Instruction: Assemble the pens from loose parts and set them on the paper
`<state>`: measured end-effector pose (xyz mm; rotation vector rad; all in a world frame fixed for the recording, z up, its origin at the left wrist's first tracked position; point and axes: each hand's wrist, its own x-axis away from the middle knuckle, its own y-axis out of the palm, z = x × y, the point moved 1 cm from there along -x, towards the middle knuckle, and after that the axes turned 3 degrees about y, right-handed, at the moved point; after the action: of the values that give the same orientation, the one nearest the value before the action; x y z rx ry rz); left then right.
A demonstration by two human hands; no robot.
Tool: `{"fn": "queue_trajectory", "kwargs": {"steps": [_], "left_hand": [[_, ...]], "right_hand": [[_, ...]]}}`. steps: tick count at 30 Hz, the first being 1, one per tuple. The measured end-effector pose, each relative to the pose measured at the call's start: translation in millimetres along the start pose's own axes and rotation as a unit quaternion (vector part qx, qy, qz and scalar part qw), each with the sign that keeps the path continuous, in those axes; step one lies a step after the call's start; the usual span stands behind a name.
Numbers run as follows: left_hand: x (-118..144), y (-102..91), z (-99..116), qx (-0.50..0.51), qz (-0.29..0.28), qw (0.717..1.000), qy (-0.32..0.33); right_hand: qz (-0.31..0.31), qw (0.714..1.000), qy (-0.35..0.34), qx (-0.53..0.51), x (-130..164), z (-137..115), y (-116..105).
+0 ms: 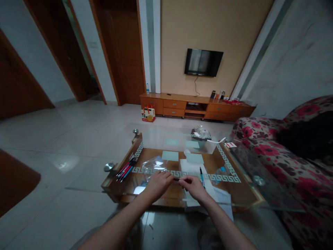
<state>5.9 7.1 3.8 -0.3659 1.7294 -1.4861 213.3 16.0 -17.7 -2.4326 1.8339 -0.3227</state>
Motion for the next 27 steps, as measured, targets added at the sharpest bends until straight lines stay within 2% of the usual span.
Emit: {"fn": "queue_trajectory", "kwargs": {"steps": [6, 12, 20, 27], "left_hand": [[-0.6, 1.0, 1.6, 0.002, 0.017, 1.000, 0.008], [-1.6, 1.4, 1.8, 0.005, 0.026, 1.000, 0.015], [-2.1, -1.5, 2.5, 0.000, 0.019, 1.000, 0.008], [-1.8, -4.0, 2.4, 0.004, 0.021, 1.000, -0.004]], "right_hand": [[0.030, 0.998, 0.031, -0.051, -3.5, 2.5, 4.2], [0.013, 0.995, 0.100, -0.018, -8.5, 15.7, 2.2], [0.030, 0.996, 0.088, -0.013, -3.7, 3.6, 0.3], [0.034, 0.996, 0.076, -0.044, -2.2, 2.7, 1.2]]}}
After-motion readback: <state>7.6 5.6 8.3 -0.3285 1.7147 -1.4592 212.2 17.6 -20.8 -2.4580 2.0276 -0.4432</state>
